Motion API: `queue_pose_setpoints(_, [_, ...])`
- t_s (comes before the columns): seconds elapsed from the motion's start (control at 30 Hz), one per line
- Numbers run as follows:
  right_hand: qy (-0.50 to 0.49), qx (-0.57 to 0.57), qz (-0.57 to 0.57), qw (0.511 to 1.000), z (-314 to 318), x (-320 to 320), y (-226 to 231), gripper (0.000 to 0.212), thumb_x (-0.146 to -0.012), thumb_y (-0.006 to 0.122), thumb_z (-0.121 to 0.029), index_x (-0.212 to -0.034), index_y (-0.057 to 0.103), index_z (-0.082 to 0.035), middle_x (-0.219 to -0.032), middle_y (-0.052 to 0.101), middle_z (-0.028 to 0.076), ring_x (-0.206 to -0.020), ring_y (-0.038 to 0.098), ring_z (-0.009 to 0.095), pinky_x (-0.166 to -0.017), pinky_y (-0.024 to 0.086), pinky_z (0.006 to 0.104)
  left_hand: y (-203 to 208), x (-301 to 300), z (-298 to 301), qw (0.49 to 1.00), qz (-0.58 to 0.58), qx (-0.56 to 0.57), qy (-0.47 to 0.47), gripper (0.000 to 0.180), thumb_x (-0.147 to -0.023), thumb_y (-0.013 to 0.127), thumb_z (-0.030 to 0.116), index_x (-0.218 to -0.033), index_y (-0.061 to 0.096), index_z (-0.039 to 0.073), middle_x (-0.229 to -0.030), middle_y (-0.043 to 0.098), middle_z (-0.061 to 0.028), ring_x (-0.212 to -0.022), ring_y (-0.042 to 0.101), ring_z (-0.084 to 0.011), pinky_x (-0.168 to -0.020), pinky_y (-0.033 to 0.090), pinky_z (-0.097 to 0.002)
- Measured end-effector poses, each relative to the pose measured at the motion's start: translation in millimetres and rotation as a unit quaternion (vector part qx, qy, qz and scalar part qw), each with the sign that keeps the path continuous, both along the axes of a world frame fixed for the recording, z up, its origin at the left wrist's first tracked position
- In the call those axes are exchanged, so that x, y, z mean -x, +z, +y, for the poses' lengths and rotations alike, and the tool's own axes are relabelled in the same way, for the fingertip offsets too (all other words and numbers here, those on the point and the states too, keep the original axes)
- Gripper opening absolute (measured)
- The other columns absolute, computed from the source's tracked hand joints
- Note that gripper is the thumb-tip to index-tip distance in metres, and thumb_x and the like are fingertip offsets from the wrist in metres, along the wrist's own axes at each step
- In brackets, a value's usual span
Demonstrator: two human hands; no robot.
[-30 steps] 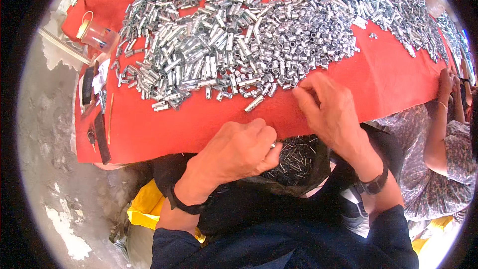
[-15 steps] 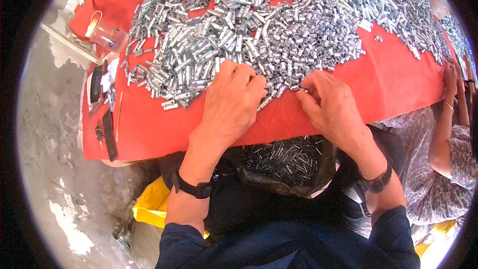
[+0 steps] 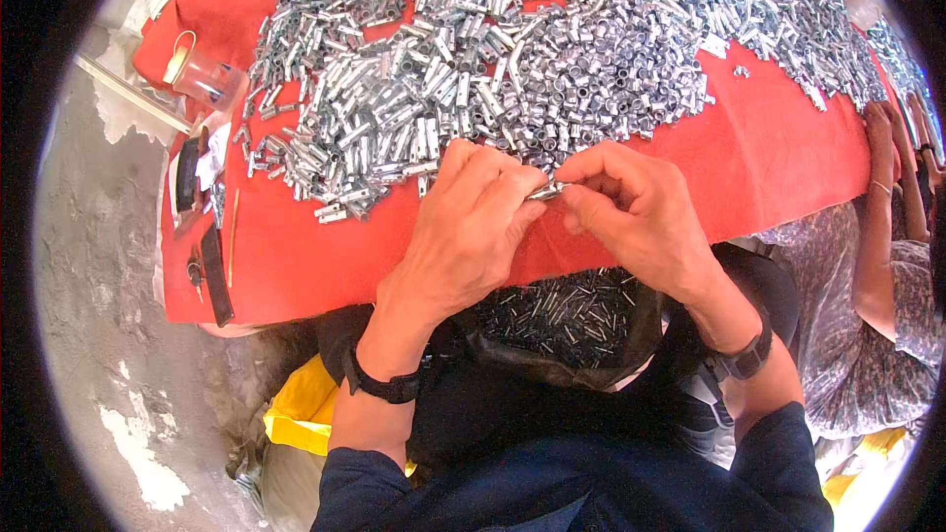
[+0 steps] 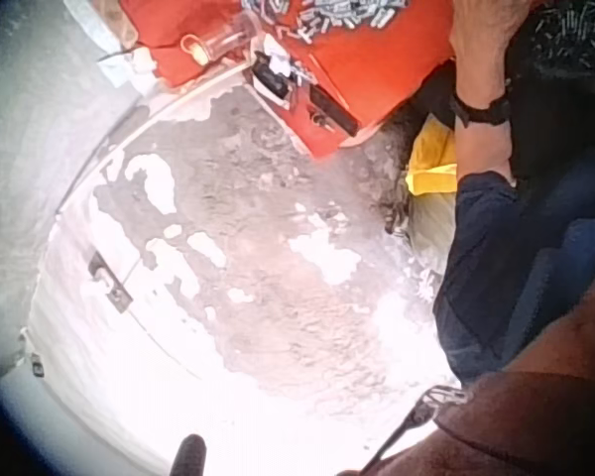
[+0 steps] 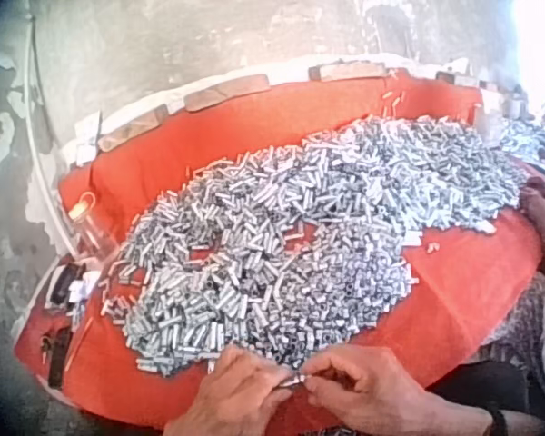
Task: Assembling small metal components by inserting pins into connector housings.
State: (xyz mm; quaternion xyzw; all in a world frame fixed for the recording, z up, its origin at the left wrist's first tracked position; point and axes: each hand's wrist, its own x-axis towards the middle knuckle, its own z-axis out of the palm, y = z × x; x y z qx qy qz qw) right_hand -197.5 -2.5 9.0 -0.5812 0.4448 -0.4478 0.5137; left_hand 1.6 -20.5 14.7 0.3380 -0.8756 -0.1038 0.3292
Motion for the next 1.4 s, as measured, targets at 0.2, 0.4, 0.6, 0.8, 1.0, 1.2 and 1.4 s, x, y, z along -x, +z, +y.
queue_pose_setpoints(0.2, [0.011, -0.037, 0.007, 0.999, 3, 0, 2, 0.007, -0.091, 0.063, -0.001, -0.097, 0.065, 0.001, -0.079, 0.066, 0.004, -0.070, 0.060, 0.008, -0.061, 0.048, 0.0243, -3, -3, 2, 1.000, 0.017, -0.014, -0.002, 0.018, -0.084, 0.070, 0.005, -0.101, 0.064, 0.001, -0.093, 0.064, -0.0134, -0.085, 0.059, -0.0324, -0.074, 0.047, -0.0403])
queue_pose_setpoints(0.4, [0.002, 0.050, 0.049, 0.998, 5, -2, 5, 0.007, -0.088, 0.065, 0.000, -0.095, 0.063, 0.001, -0.078, 0.065, 0.006, -0.070, 0.060, 0.009, -0.062, 0.049, 0.0269, -6, -3, 5, 0.997, 0.049, -0.065, -0.016, 0.020, -0.085, 0.068, 0.001, -0.103, 0.062, 0.000, -0.091, 0.063, -0.0140, -0.082, 0.061, -0.0337, -0.070, 0.049, -0.0407])
queue_pose_setpoints(0.6, [0.030, 0.063, 0.086, 0.994, 6, 1, 6, 0.005, -0.087, 0.065, 0.000, -0.092, 0.063, 0.001, -0.076, 0.065, 0.006, -0.069, 0.061, 0.010, -0.062, 0.050, 0.0279, -5, -4, 10, 0.991, 0.065, -0.113, -0.027, 0.022, -0.085, 0.069, 0.000, -0.105, 0.060, 0.000, -0.089, 0.059, -0.0157, -0.081, 0.061, -0.0359, -0.068, 0.049, -0.0422])
queue_pose_setpoints(0.8, [0.132, -0.051, -0.004, 0.990, 10, 1, 8, 0.005, -0.089, 0.065, -0.001, -0.090, 0.062, 0.002, -0.076, 0.065, 0.004, -0.069, 0.061, 0.008, -0.060, 0.049, 0.0275, 1, -8, 22, 0.984, 0.046, -0.162, -0.049, 0.024, -0.080, 0.077, 0.010, -0.093, 0.059, 0.001, -0.080, 0.055, -0.0141, -0.072, 0.059, -0.0343, -0.061, 0.048, -0.0406])
queue_pose_setpoints(1.0, [0.058, 0.119, 0.179, 0.975, -5, 4, 3, 0.007, -0.088, 0.064, -0.006, -0.087, 0.063, 0.001, -0.076, 0.065, 0.015, -0.068, 0.064, 0.029, -0.061, 0.051, 0.0363, -11, -2, 31, 0.990, -0.026, -0.118, -0.070, 0.024, -0.073, 0.076, 0.009, -0.077, 0.053, 0.004, -0.070, 0.051, -0.0114, -0.062, 0.057, -0.0321, -0.052, 0.047, -0.0407])
queue_pose_setpoints(1.2, [0.044, 0.263, 0.343, 0.900, -13, -9, -18, 0.014, -0.088, 0.066, -0.009, -0.100, 0.062, -0.003, -0.087, 0.058, 0.016, -0.074, 0.061, 0.037, -0.061, 0.049, 0.0442, -15, 5, 42, 0.990, -0.047, -0.076, -0.113, 0.021, -0.071, 0.071, 0.008, -0.071, 0.051, 0.006, -0.062, 0.046, -0.0078, -0.051, 0.052, -0.0288, -0.044, 0.044, -0.0418])
queue_pose_setpoints(1.4, [0.056, 0.285, 0.457, 0.841, -11, -18, -9, 0.015, -0.079, 0.064, -0.003, -0.089, 0.053, -0.002, -0.086, 0.056, 0.017, -0.074, 0.064, 0.035, -0.062, 0.052, 0.0445, 0, 1, 43, 0.988, -0.078, -0.088, -0.096, 0.029, -0.072, 0.079, 0.020, -0.074, 0.053, 0.007, -0.072, 0.050, -0.0095, -0.062, 0.056, -0.0294, -0.050, 0.046, -0.0417])
